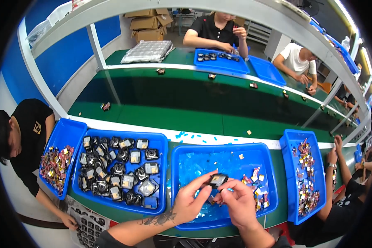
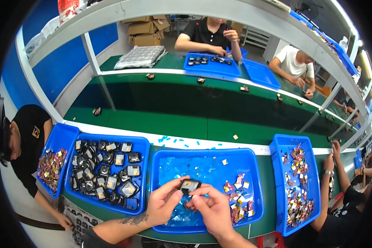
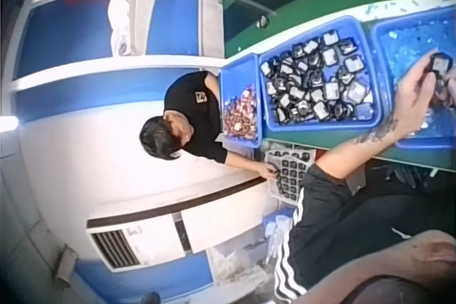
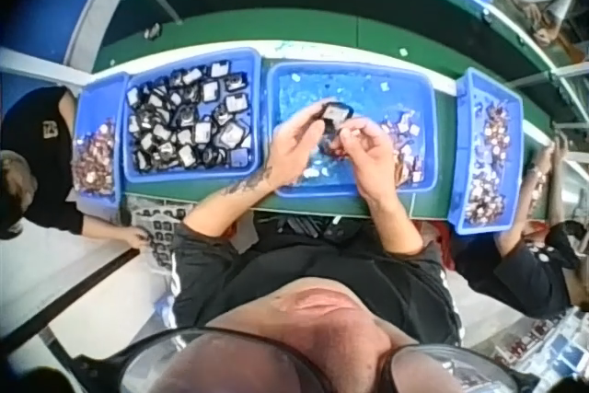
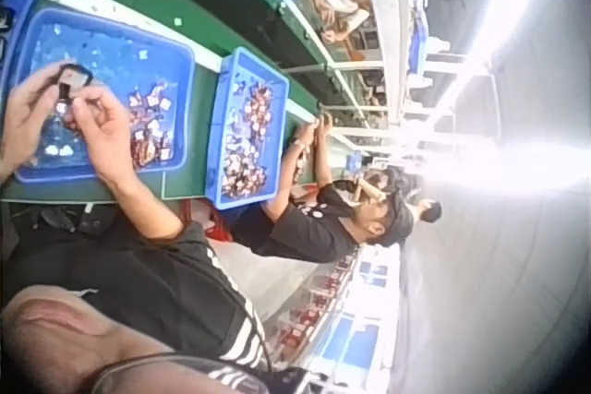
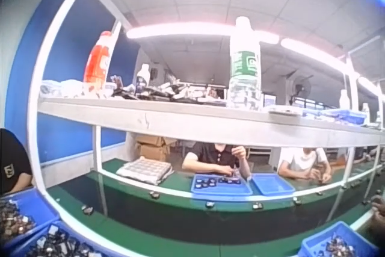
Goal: The recorder is assembling smartwatch components by applying stickers and sensors to watch bodies at a factory line.
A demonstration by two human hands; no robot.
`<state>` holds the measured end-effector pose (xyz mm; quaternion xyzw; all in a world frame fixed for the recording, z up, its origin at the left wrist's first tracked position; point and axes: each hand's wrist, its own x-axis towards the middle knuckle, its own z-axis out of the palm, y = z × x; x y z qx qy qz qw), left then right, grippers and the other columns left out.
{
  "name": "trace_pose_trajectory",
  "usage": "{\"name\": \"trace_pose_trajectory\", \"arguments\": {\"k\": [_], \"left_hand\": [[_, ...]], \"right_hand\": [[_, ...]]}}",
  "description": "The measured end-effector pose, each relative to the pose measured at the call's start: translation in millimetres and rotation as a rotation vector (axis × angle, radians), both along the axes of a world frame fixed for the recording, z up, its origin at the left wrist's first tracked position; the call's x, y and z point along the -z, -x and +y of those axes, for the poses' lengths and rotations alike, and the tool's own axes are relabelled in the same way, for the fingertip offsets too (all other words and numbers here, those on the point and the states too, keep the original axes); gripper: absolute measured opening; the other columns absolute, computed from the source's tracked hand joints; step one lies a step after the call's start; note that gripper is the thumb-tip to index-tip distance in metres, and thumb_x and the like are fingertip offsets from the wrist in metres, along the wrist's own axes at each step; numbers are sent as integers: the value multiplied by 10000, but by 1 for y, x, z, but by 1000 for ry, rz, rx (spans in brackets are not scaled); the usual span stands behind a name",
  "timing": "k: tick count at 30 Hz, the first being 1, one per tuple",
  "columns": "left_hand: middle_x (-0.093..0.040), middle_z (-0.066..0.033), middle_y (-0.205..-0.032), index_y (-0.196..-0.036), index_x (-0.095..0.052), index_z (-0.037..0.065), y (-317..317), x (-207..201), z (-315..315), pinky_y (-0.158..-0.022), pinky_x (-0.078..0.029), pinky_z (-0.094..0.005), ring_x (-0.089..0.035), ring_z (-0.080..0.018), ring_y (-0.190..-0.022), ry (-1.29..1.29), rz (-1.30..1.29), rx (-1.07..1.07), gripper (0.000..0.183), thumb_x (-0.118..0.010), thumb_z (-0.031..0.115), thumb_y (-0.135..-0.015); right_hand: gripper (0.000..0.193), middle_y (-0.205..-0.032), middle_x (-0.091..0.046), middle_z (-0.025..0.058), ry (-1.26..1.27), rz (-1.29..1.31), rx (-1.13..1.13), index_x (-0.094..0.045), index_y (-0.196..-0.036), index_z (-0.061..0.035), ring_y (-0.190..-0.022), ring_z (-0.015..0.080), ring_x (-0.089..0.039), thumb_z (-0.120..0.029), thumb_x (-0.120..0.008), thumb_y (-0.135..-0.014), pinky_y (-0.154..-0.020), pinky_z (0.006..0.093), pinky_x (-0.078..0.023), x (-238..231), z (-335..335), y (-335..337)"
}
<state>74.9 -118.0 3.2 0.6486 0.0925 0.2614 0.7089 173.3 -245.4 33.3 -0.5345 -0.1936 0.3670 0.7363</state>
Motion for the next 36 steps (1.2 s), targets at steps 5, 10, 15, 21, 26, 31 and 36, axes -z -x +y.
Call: {"name": "trace_pose_trajectory", "arguments": {"k": [5, 10, 15, 21, 26, 31, 36], "left_hand": [[-620, -192, -1196, -1337, -472, -60, 1, -14, 7, -922, -528, -353, -637, -226, -1046, 404, 42, 60, 353, -449, 58, -1004], [-642, -181, -1132, -1281, -516, -86, -3, -5, 7, -880, -573, -390, -662, -270, -1011, 513, 79, 73, 356, -508, 136, -1003], [-613, -169, -1205, -1315, -489, -87, -6, -2, 8, -906, -560, -378, -631, -240, -1071, 528, 115, 117, 370, -519, 84, -989], [-568, -166, -1290, -1379, -427, -71, -7, -8, 12, -963, -526, -349, -583, -217, -1151, 430, 40, 230, 424, -517, 31, -978], [-561, -167, -1307, -1387, -432, -51, -5, -4, 11, -965, -525, -343, -576, -209, -1164, 362, 17, 241, 424, -516, 21, -977], [-569, -167, -1299, -1375, -454, -46, -4, -7, 10, -963, -527, -340, -582, -208, -1152, 294, 63, 238, 412, -524, 25, -975], [-575, -169, -1292, -1375, -459, -37, -2, -5, 9, -962, -526, -340, -591, -204, -1137, 260, 78, 231, 414, -532, 29, -973]], "right_hand": [[125, -963, -634, 83, 96, -411, 28, -679, -983, 27, -916, 127, -602, 46, -641, -865, -788, 253, -491, -6, -11, -9], [177, -920, -660, 87, 171, -371, 8, -700, -1022, 11, -781, 118, -605, 37, -661, -851, -712, 230, -473, -16, -20, -14], [179, -844, -673, 77, 300, -624, -35, -706, -1011, -6, -693, 108, -598, 11, -691, -834, -635, 234, -467, -18, -6, -17], [118, -778, -690, 62, 348, -885, 124, -693, -849, -18, -659, 141, -599, 19, -751, -753, -641, 263, -458, -33, 10, -13], [105, -740, -680, 66, 351, -872, 125, -697, -827, -28, -645, 153, -597, 17, -748, -747, -651, 286, -444, -24, 11, -16], [88, -717, -667, 58, 357, -933, 105, -701, -814, -54, -620, 170, -587, -19, -752, -751, -639, 300, -415, -25, 12, -14], [85, -699, -657, 47, 375, -959, 88, -701, -809, -63, -608, 165, -577, -24, -750, -752, -641, 301, -395, -25, 12, -15]]}}
